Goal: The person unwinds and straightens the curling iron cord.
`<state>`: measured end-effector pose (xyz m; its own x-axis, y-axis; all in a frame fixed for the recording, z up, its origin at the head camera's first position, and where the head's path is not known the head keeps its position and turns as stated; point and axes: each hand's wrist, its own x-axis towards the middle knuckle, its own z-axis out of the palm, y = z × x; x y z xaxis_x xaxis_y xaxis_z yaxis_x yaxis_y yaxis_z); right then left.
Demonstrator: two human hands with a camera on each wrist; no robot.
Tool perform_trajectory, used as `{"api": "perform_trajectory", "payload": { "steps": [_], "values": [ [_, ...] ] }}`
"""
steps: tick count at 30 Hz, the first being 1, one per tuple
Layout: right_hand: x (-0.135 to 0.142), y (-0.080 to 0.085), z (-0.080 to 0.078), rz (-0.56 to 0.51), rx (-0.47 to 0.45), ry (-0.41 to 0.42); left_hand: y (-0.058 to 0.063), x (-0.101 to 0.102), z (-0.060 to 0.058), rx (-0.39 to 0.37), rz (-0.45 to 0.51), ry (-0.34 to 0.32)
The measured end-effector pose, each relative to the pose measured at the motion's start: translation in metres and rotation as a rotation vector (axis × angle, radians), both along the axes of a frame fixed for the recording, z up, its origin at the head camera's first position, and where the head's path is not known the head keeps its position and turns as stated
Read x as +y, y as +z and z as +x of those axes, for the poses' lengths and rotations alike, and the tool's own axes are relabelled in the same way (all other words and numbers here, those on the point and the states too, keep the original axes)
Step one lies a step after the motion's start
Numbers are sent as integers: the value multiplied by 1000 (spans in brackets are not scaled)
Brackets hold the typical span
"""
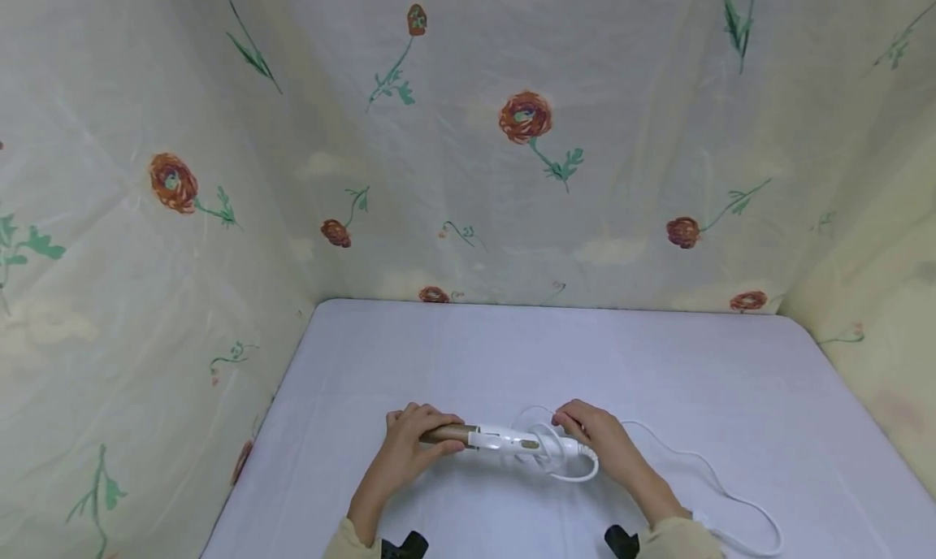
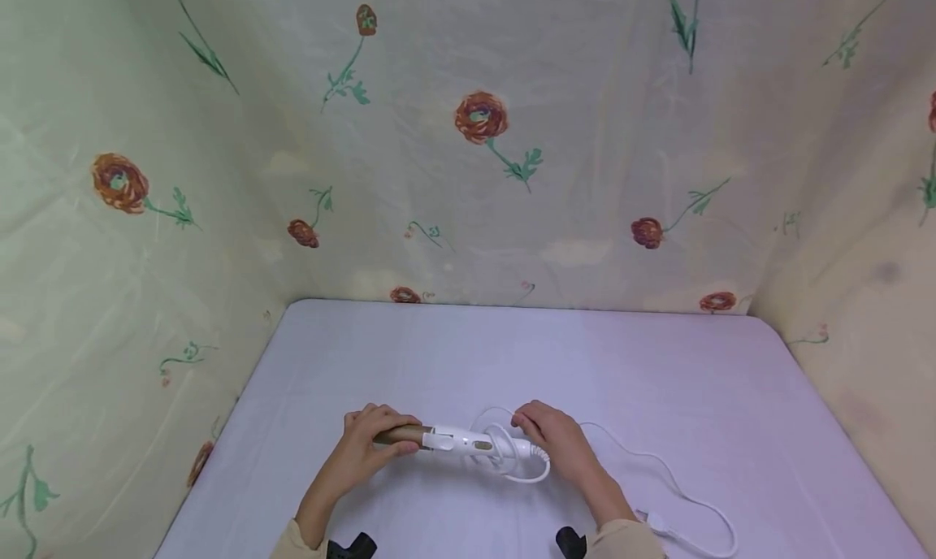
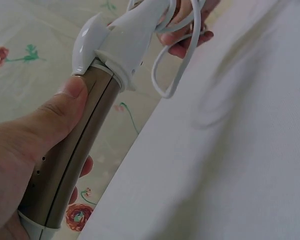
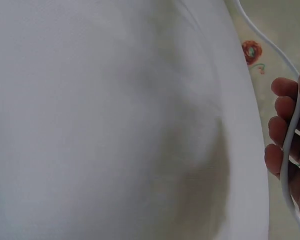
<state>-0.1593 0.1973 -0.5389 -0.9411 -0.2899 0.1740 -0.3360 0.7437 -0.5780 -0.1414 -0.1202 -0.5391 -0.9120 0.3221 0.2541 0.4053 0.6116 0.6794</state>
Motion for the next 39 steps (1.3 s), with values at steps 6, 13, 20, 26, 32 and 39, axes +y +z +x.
{"api": "perform_trajectory", "payload": {
  "steps": [6, 13, 20, 26, 32, 39],
  "values": [
    [-4, -14, 7, -19, -20, 35, -1, 3, 1, 6, 21, 7],
    [-5, -30, 16, -103, -35, -21, 0, 7, -1, 53, 62, 19],
    [-14, -34, 20, -38, -1, -66, 2, 11, -2, 95, 87, 82],
    [-19, -36, 24, 33, 69, -24, 4, 14, -4, 115, 81, 150],
    [-27, -35, 30, 55, 115, 47, 5, 15, -5, 108, 81, 175],
    [-35, -35, 42, 60, 162, 94, 7, 16, -7, 124, 63, 179]
  ]
}}
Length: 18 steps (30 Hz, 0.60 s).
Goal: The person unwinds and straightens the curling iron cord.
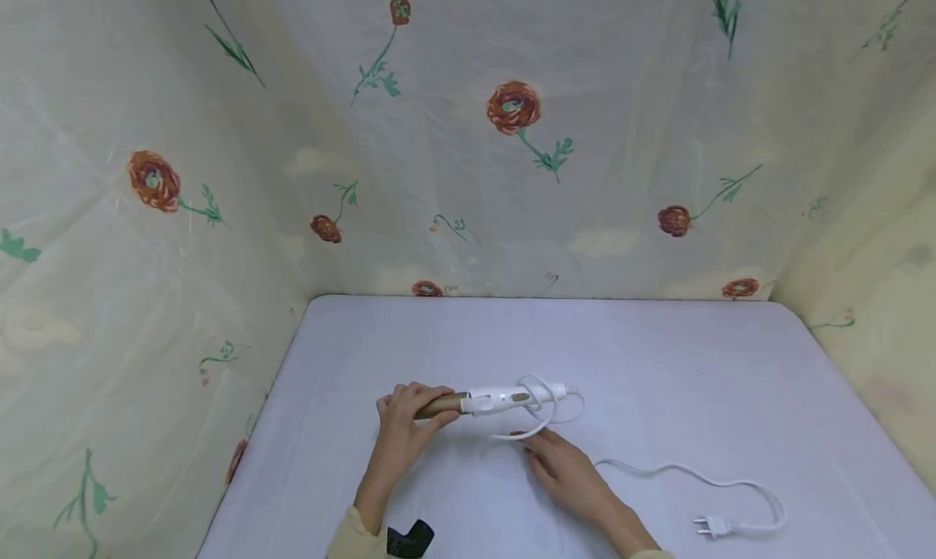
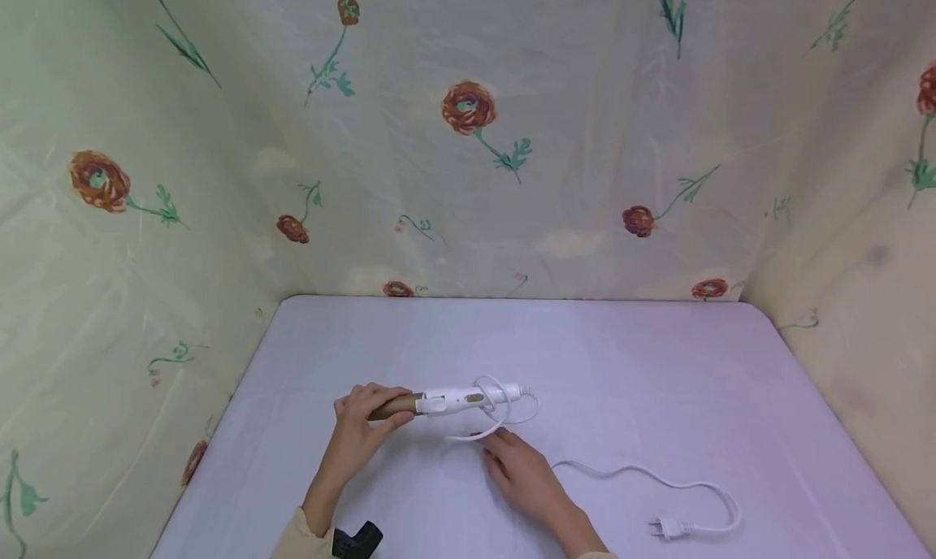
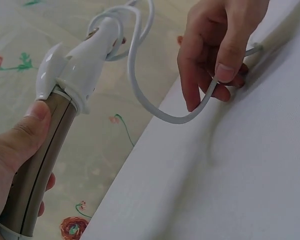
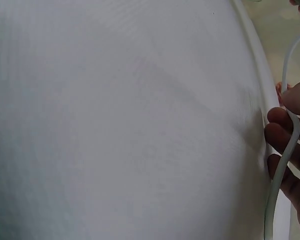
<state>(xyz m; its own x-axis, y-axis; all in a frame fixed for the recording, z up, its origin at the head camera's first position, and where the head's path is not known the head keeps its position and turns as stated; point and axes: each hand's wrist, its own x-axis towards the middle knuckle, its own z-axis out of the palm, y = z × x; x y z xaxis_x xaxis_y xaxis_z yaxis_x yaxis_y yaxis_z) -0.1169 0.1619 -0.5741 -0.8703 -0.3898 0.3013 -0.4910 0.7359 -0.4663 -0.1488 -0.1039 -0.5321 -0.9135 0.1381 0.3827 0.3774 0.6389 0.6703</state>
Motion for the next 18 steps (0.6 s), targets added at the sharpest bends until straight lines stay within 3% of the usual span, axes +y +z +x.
{"api": "perform_trajectory", "payload": {
  "steps": [9, 18],
  "values": [
    [-4, 1, 11, -31, -129, -48, -1, -1, -1, 43, -26, 3],
    [-5, 9, 24, -44, -200, 74, -1, -2, -4, 23, -44, 2]
  ]
}}
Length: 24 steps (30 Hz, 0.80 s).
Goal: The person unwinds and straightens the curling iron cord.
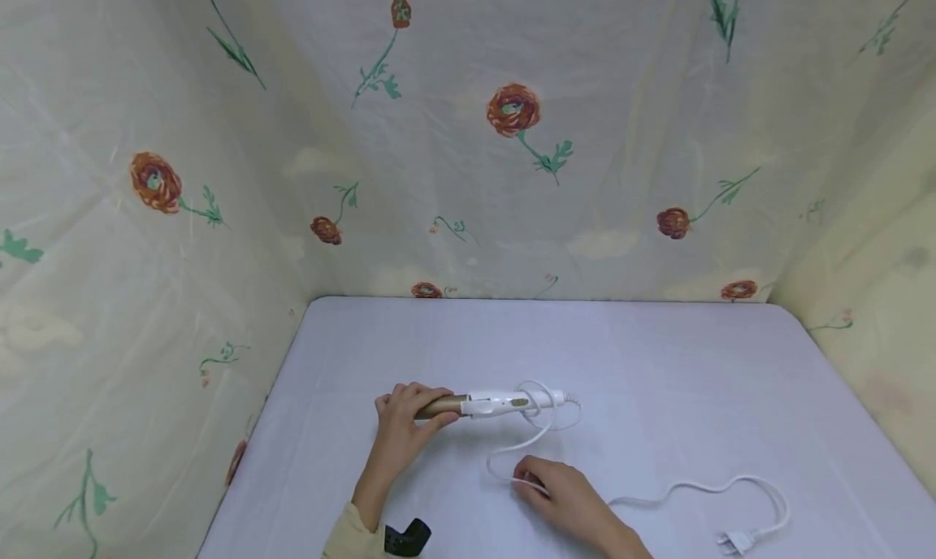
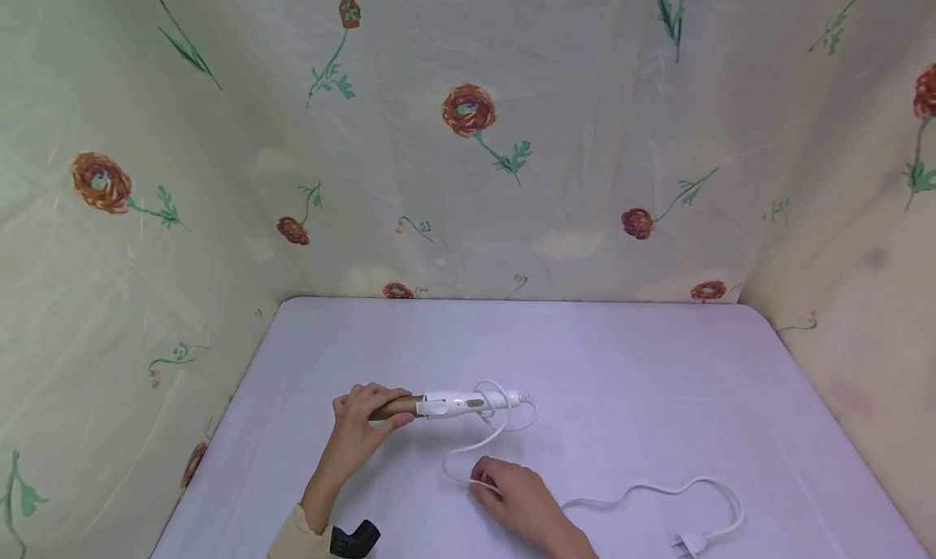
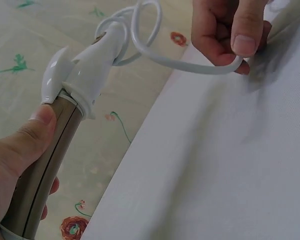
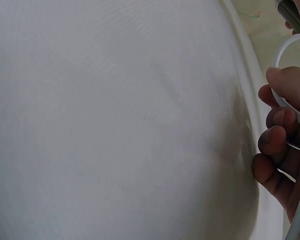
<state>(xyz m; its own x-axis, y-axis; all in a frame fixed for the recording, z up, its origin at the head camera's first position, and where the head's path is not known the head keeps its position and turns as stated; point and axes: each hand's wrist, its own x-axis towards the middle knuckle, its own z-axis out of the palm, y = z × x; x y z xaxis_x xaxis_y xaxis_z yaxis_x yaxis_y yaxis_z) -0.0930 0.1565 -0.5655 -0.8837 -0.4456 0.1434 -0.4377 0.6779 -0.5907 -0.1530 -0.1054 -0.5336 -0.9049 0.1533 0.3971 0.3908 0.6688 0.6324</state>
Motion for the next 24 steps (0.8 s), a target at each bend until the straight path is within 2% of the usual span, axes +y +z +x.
{"api": "perform_trajectory", "payload": {
  "steps": [5, 10, 18, 21, 24],
  "values": [
    [-1, 3, 10, -32, -9, 82, -2, 1, -1, -5, -29, 8],
    [-4, 9, 20, -34, 0, 106, -2, 1, -1, -21, -43, 12],
    [-7, 28, 29, -17, -189, 128, -3, 2, -2, -33, -67, -2],
    [-7, 34, 32, -33, -143, 153, -3, 2, -2, -39, -61, -2],
    [-7, 40, 35, -63, 3, 176, -4, 2, -2, -43, -64, 1]
  ]
}}
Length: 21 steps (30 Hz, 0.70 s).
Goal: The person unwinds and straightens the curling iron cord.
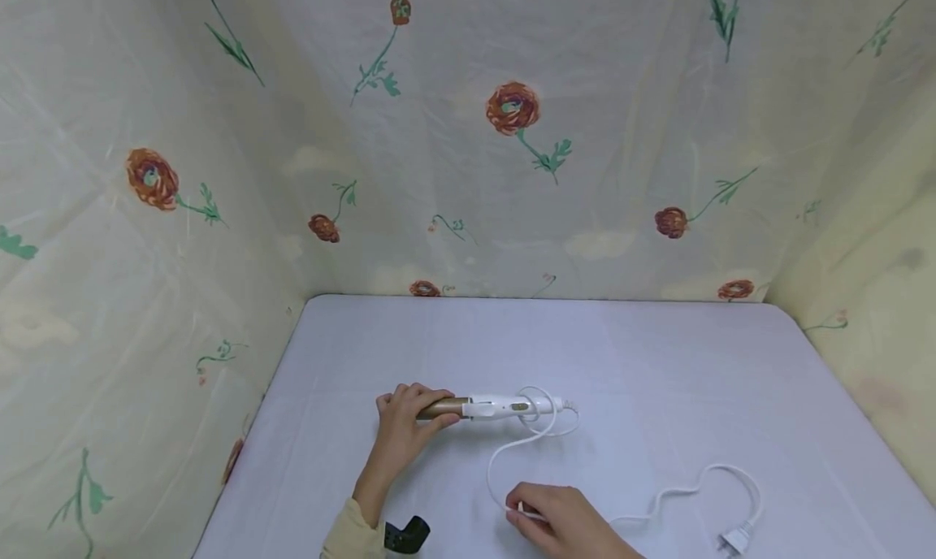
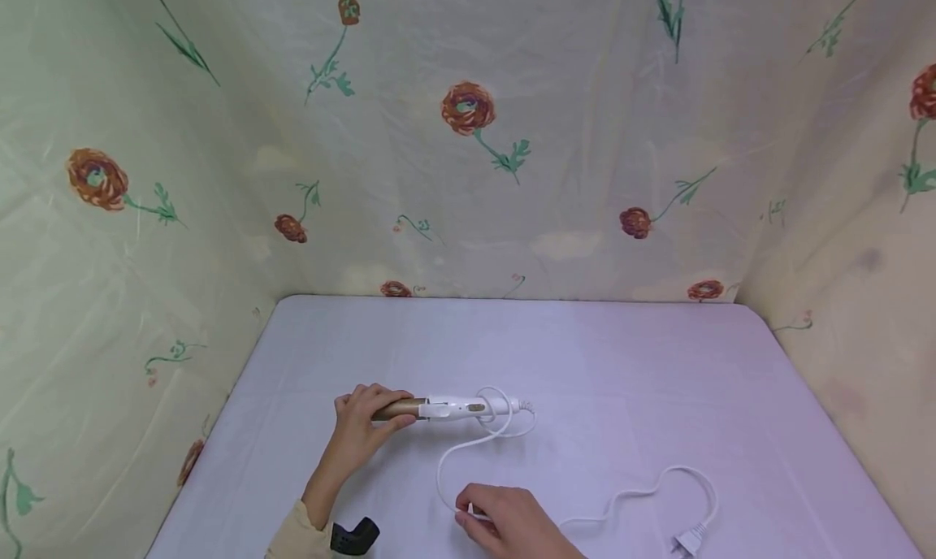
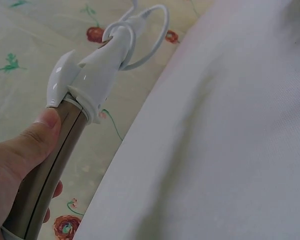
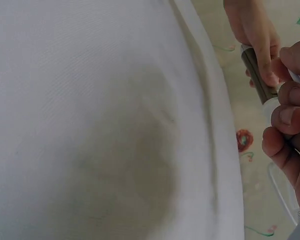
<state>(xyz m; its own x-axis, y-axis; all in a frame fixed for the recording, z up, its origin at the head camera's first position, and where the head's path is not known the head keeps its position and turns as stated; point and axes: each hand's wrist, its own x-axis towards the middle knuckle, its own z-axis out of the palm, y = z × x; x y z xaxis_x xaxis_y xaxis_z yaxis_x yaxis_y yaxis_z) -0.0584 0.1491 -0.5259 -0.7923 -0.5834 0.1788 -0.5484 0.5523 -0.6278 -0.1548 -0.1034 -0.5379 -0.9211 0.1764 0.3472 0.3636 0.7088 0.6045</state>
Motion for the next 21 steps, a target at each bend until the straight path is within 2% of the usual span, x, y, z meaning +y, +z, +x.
{"api": "perform_trajectory", "payload": {
  "steps": [3, 6, 13, 16, 21],
  "values": [
    [-1, 7, 0, -55, 135, 16, 0, -1, 0, 2, -4, -1],
    [1, 17, -2, -113, 221, 38, -1, -1, 0, 8, -7, -2],
    [8, 39, -18, -239, 445, 97, -1, -2, 1, 10, -2, -8],
    [11, 44, -24, -249, 483, 97, -2, -3, 2, -5, -4, -10],
    [19, 49, -31, -215, 469, 66, -4, -4, 3, -12, -13, -13]
  ]
}}
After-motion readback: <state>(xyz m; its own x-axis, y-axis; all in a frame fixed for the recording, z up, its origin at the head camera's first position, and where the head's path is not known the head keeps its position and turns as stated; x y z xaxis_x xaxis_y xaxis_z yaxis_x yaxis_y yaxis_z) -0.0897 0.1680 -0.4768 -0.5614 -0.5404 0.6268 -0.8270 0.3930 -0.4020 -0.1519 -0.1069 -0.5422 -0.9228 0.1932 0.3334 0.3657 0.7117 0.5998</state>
